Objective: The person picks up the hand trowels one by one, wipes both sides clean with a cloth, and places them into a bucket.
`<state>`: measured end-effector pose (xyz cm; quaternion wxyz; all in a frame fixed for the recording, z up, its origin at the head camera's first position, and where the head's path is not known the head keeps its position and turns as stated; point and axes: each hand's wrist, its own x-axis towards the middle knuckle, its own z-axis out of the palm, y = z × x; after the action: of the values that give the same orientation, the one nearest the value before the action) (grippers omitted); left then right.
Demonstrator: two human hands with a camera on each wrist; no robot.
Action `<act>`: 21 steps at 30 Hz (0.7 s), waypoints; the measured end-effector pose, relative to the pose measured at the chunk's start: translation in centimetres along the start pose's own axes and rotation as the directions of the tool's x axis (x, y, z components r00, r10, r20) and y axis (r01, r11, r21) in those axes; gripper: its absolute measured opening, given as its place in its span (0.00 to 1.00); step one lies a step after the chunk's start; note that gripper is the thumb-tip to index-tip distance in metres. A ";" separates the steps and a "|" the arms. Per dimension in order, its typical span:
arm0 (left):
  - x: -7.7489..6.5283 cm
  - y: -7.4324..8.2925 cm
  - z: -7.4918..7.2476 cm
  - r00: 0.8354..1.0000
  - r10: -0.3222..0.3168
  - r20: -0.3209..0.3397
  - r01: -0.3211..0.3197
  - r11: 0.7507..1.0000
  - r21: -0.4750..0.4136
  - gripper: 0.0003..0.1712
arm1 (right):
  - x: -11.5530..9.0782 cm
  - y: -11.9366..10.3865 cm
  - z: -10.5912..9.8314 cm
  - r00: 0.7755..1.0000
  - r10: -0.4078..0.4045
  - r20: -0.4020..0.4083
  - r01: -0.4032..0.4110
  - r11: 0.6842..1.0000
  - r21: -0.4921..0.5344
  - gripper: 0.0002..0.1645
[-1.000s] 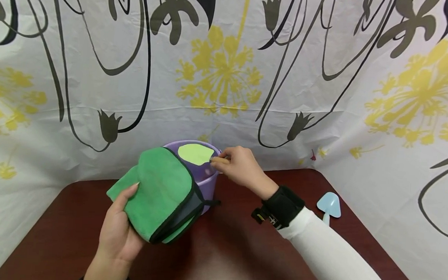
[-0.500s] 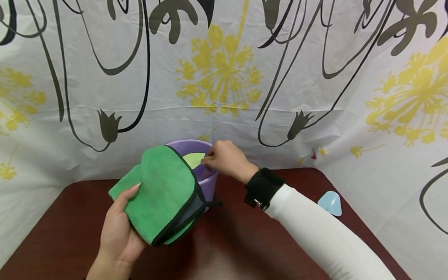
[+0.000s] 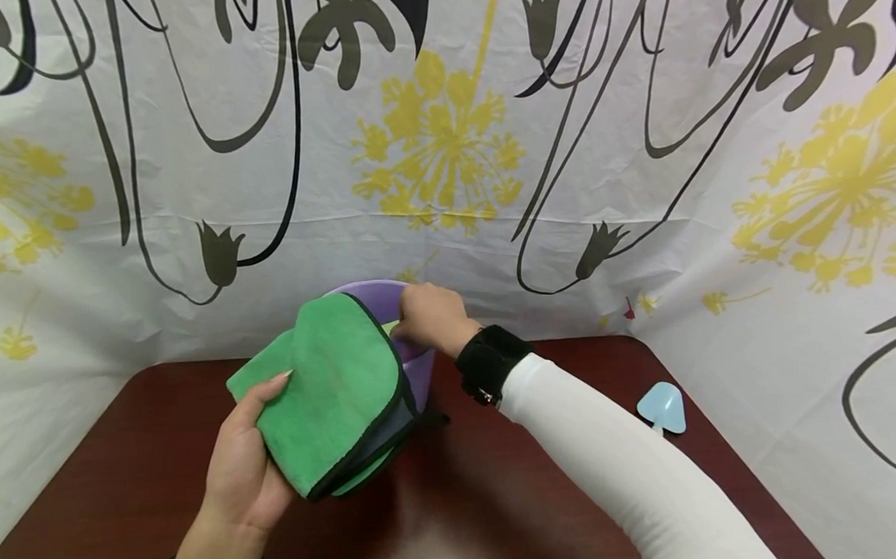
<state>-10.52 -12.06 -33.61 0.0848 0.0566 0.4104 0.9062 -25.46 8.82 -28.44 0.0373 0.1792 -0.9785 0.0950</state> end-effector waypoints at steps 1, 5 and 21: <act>0.0 0.0 0.0 1.000 -0.003 -0.005 0.003 1.000 -0.002 0.22 | 0.1 -0.1 0.1 1.000 0.007 0.012 -0.007 1.000 -0.003 0.28; 0.1 0.0 -0.2 1.000 -0.002 0.000 0.002 1.000 -0.022 0.21 | 0.5 -0.3 0.5 0.998 0.038 0.053 -0.037 0.999 -0.014 0.31; -0.3 0.3 0.4 1.000 0.005 -0.016 -0.005 0.999 0.051 0.22 | 2.4 -1.9 1.6 0.980 -0.012 0.199 0.022 0.999 -0.049 0.22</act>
<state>-10.20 -11.96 -33.14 0.0777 0.0524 0.4340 0.8961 -27.05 5.90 -29.45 -0.0549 0.1951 -0.9779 0.0513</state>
